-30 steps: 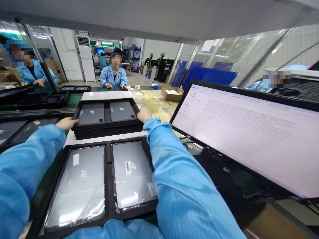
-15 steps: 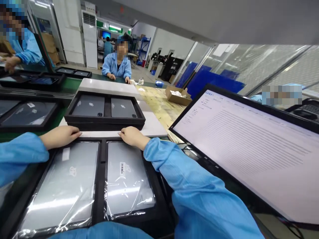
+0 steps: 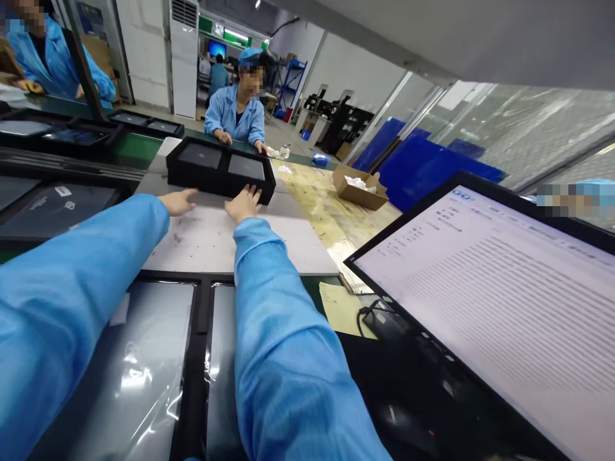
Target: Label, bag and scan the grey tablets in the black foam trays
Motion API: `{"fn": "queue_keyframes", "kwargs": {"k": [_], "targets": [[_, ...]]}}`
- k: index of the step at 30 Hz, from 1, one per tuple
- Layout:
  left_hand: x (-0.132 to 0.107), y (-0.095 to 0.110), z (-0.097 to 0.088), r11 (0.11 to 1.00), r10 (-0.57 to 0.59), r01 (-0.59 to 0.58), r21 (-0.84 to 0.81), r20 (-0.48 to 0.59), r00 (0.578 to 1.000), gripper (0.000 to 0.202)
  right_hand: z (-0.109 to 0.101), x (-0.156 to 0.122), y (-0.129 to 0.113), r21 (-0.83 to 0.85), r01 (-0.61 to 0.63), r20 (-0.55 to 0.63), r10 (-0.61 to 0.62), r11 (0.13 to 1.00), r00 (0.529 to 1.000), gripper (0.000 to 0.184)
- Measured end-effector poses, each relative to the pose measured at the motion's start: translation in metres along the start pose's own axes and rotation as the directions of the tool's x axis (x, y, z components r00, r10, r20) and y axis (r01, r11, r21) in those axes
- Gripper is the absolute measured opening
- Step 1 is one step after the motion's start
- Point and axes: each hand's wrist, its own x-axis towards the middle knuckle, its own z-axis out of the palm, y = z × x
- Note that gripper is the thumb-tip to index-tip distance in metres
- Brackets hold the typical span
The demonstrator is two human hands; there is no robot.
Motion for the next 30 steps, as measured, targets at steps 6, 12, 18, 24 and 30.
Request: {"fn": "queue_keyframes", "kwargs": {"k": [6,12,18,24,30], "targets": [[-0.077,-0.054,-0.019,0.991,-0.036,0.035,0.129,0.01,0.999,0.052,0.005,-0.066,0.023,-0.078,0.257,0.134,-0.245,0.963,0.96,0.089],[-0.189,-0.155,-0.053,0.919,-0.22,0.243,0.309,-0.11,0.969,0.05,-0.026,-0.138,0.069,-0.067,0.378,0.253,-0.351,0.923,0.902,0.065],[-0.213,-0.165,-0.015,0.917,-0.225,0.293,0.27,-0.254,0.941,0.052,-0.03,-0.16,0.045,0.244,0.362,0.35,-0.43,0.9,0.832,0.034],[-0.19,-0.144,-0.027,0.919,-0.371,0.392,-0.037,-0.415,0.831,0.035,-0.03,-0.187,0.003,0.478,0.361,0.254,-0.52,0.801,0.816,0.014],[-0.232,-0.069,-0.078,0.956,-0.295,0.216,-0.201,-0.609,0.737,0.039,-0.051,-0.233,0.002,0.797,-0.015,0.301,-0.375,0.604,0.877,0.037]]}}
